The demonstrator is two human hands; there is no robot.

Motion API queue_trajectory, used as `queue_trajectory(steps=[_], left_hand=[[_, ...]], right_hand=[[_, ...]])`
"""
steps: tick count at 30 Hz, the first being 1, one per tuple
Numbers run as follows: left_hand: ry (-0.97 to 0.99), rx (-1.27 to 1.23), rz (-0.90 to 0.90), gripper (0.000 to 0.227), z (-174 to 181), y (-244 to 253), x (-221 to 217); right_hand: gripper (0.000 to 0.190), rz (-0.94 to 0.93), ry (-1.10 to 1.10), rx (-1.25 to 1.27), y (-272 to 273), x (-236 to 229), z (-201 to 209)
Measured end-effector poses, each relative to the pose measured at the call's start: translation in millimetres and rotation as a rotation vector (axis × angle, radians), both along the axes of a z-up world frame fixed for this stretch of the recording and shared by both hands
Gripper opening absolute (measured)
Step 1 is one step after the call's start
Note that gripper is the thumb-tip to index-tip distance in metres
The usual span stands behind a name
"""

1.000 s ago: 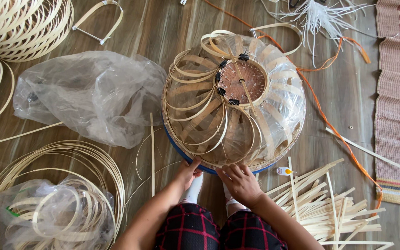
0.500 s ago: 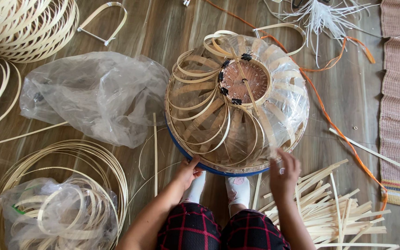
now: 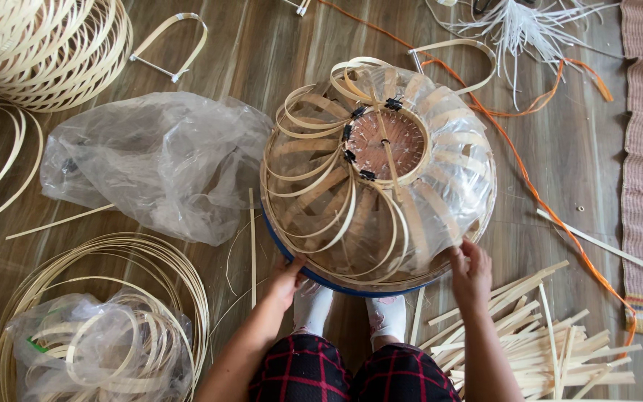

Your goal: The person weaves a bamboo basket by applying glue to the ends of thin bamboo strips and sliding them into the existing structure of a dome-shaped frame.

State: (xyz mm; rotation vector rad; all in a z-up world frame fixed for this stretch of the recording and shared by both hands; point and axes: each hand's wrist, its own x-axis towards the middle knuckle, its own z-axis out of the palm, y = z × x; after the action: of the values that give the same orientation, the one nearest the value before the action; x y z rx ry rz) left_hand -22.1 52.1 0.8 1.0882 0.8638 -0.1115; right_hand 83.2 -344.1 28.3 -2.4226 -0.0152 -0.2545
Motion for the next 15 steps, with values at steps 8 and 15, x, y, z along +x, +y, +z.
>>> queue_trajectory(steps=[8, 15], left_hand=[[-0.15, -0.046, 0.025, 0.043, -13, 73, 21], [-0.139, 0.018, 0.01, 0.055, -3, 95, 53]], right_hand=[[0.055, 0.15, 0.153, 0.216, 36, -89, 34], [0.061, 0.33, 0.456, 0.356, 48, -96, 72]])
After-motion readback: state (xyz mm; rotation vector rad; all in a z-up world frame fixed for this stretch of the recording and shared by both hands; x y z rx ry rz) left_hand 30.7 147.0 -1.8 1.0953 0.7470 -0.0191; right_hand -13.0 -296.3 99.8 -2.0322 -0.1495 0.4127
